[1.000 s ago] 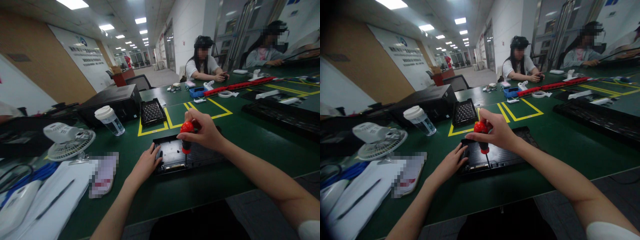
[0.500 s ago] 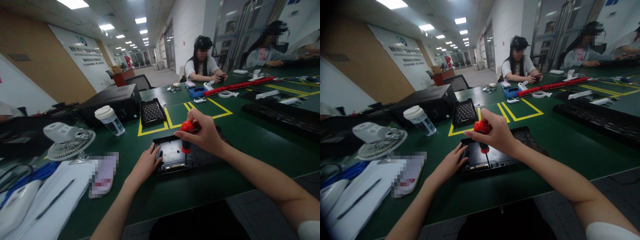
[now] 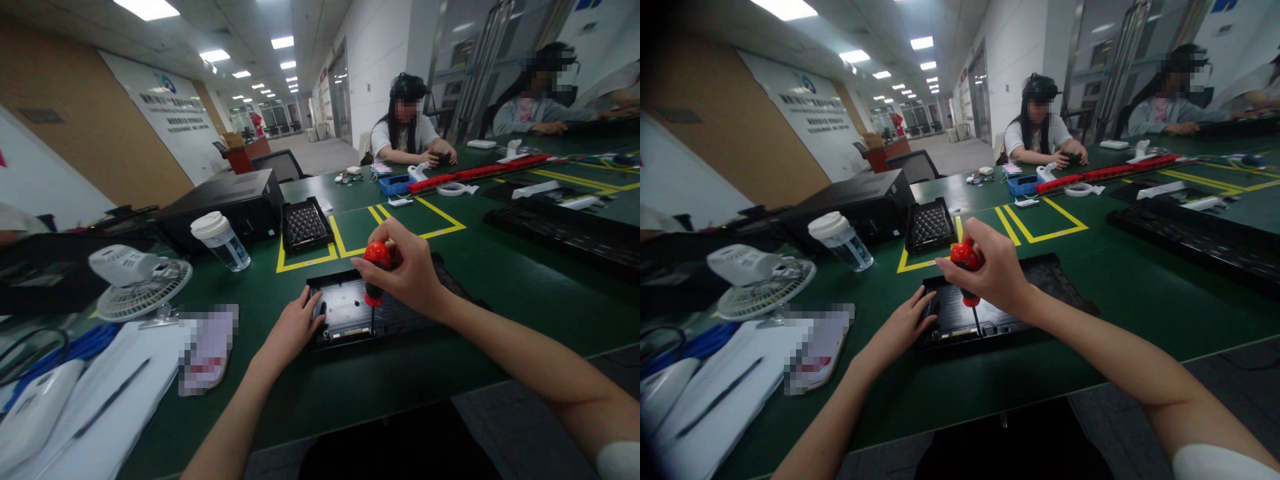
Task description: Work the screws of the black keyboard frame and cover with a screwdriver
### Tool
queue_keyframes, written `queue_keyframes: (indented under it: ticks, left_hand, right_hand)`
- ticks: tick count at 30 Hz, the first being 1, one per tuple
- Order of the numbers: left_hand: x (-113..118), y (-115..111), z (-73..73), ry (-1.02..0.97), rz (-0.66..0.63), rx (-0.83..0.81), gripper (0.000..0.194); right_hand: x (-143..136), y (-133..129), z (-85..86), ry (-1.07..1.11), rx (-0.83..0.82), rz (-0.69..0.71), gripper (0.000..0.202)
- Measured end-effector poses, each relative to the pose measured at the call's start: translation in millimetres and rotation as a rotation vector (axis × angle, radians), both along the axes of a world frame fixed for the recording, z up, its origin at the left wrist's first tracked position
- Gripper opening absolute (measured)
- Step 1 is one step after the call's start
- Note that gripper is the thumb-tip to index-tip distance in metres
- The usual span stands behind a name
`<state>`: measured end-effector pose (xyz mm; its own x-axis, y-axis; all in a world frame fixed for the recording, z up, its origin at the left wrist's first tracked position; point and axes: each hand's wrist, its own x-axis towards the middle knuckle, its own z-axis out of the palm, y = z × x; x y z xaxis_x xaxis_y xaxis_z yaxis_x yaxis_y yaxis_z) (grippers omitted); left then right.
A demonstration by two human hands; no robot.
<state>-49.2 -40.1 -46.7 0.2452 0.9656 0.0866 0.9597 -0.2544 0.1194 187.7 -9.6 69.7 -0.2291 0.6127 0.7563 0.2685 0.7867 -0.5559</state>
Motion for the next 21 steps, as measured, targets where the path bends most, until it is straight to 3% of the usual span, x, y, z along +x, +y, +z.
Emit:
queue_keyframes:
  ticks: [21]
  left_hand:
    - [1.4,-1.7,3.6,-0.005,-0.002,-0.009,0.051]
  right_hand:
    - [-0.7,5.2,1.2,0.001,-0.216,0.219,0.025]
